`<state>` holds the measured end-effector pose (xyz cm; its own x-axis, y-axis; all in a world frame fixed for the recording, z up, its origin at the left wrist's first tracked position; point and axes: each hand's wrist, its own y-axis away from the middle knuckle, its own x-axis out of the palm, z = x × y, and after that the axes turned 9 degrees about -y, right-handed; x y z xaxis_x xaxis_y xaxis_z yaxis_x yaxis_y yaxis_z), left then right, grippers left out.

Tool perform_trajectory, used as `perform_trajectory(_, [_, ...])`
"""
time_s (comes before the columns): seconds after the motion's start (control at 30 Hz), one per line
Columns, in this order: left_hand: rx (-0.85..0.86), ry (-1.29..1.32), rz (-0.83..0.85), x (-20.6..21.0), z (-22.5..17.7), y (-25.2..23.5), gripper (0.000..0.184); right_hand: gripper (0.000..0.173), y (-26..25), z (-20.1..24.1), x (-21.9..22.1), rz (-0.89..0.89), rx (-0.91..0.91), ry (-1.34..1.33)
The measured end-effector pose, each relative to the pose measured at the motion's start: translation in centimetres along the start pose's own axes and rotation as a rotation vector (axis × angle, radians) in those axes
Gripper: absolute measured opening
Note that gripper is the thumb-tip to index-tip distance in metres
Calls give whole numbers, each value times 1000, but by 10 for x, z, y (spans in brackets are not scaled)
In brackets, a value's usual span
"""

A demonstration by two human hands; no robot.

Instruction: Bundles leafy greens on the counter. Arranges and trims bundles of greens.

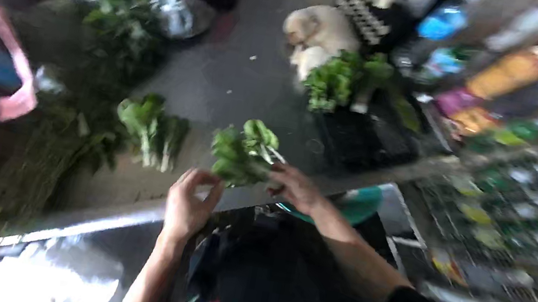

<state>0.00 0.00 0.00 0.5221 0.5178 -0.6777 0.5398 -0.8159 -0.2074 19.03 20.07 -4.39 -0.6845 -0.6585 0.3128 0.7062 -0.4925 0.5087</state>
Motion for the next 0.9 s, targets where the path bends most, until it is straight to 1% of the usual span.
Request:
perform_trajectory(0.07, [-207, 76, 225, 21, -4, -10, 31, 42, -11, 8, -11, 66, 1, -12])
perform_trajectory(0.1, [-309, 148, 344, 34, -5, -18, 41, 46, -17, 10, -14, 92, -8, 6])
perform_trajectory(0.13, [-395, 245, 425, 50, -5, -22, 52, 49, -21, 11, -14, 122, -22, 49])
perform_trajectory(0.17, [-473, 356, 451, 66, -5, -22, 60, 51, -24, 9, -10, 159, -36, 111])
perform_trajectory(0.2, [-550, 465, 421, 81, -6, -18, 62, 54, -26, 6, -4, 207, -52, 187])
perform_trajectory(0.27, [-714, 599, 265, 98, -4, -9, 53, 62, -31, -2, 7, 335, -80, 375])
perform_trajectory(0.33, [-861, 687, 92, 95, 7, 1, 44, 71, -37, -8, 14, 480, -102, 559])
perform_trajectory(0.4, [-962, 694, -54, 78, 30, 15, 41, 66, -42, -13, 16, 554, -113, 638])
perform_trajectory(0.43, [-991, 658, -121, 66, 46, 22, 40, 61, -46, -14, 15, 568, -106, 653])
perform_trajectory(0.5, [-1025, 522, -218, 37, 81, 32, 42, 55, -50, -14, 11, 589, -36, 678])
perform_trajectory(0.57, [-1028, 267, -231, -1, 117, 33, 46, 53, -50, -9, 12, 611, 46, 660])
perform_trajectory(0.63, [-1028, 6, -183, -39, 142, 23, 51, 53, -44, 1, 18, 643, 97, 645])
perform_trajectory(0.7, [-1011, -138, -144, -61, 164, 10, 55, 55, -35, 6, 26, 671, 89, 661])
perform_trajectory(0.77, [-993, -232, -113, -68, 185, -4, 57, 54, -30, 5, 36, 654, 68, 672])
perform_trajectory(0.8, [-996, -268, -84, -69, 195, -10, 60, 52, -30, 3, 43, 619, 55, 675])
perform_trajectory(0.9, [-1036, -362, 109, -62, 218, -11, 69, 48, -22, -11, 62, 514, 38, 690])
